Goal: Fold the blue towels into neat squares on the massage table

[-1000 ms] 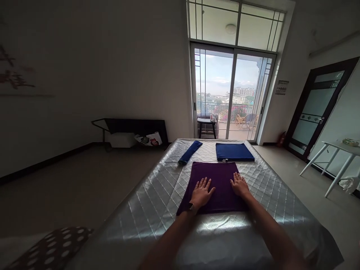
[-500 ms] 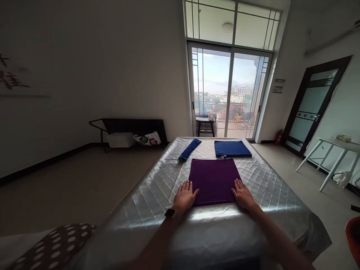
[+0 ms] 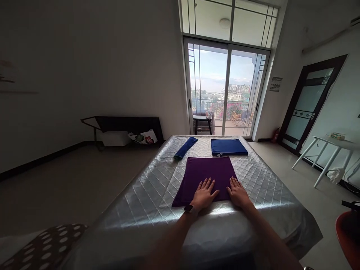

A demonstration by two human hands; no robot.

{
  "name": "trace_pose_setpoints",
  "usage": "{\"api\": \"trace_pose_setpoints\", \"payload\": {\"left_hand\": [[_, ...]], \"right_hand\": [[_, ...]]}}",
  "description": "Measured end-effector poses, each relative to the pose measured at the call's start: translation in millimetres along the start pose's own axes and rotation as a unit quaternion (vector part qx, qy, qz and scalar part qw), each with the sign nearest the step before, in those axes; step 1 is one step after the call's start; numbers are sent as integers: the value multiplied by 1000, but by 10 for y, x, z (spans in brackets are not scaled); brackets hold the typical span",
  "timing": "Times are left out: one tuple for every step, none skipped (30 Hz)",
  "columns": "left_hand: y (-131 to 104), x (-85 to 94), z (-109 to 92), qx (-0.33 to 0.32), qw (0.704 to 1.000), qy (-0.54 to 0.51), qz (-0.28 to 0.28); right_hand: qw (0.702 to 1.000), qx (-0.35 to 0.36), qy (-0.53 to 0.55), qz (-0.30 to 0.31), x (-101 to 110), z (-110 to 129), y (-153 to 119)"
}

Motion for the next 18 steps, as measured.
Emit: {"api": "trace_pose_setpoints", "payload": {"left_hand": [[-97, 9, 145, 12, 1000, -2, 0], [-205, 18, 295, 26, 1000, -2, -1], [-319, 23, 442, 39, 999, -2, -3], [-435, 22, 577, 50, 999, -2, -5], [-548, 15, 694, 60, 998, -1, -7], [-655, 2, 789, 68, 998, -1, -10], [-751, -14, 860, 74, 997, -1, -13], [-834, -29, 908, 78, 997, -2, -18], [-902, -41, 934, 81, 996, -4, -24], [-958, -46, 943, 84, 996, -8, -30], [-1002, -42, 937, 87, 996, -12, -36], [-1036, -25, 920, 88, 995, -16, -44], [-1065, 5, 895, 87, 995, -19, -53], [-1091, 49, 867, 87, 994, -21, -64], [-1118, 101, 840, 88, 993, -23, -76], [-1146, 158, 817, 90, 992, -26, -90], [-1175, 213, 798, 91, 990, -31, -103], [-1205, 265, 782, 92, 988, -38, -115]], "right_hand": [[1000, -1, 1, 2, 14, 9, -8], [1000, -3, 3, 5, 27, 18, -15], [1000, -4, 3, 9, 38, 27, -22], [1000, -4, 3, 13, 49, 37, -27], [1000, -4, 2, 15, 62, 45, -33], [1000, -4, 0, 16, 76, 52, -41], [1000, -6, -3, 18, 89, 55, -51], [1000, -10, -5, 20, 99, 50, -64], [1000, -18, -5, 24, 107, 38, -82], [999, -28, -3, 30, 111, 20, -106], [999, -37, 1, 38, 108, 3, -136], [998, -44, 6, 47, 103, -12, -169], [997, -49, 11, 53, 99, -23, -204], [997, -50, 14, 57, 96, -27, -238], [997, -48, 17, 57, 95, -26, -267], [997, -46, 19, 56, 96, -23, -290], [997, -45, 23, 54, 97, -20, -305], [997, -45, 27, 52, 94, -20, -313]]}}
Point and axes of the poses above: each hand's wrist, its own y-axis towards the middle knuckle, its own x-axis out of the back of the hand, z = x × y, the point moved 9 cm from there along y, towards the middle knuckle, and after that the axes turned 11 degrees about -x, right-handed, at the moved point
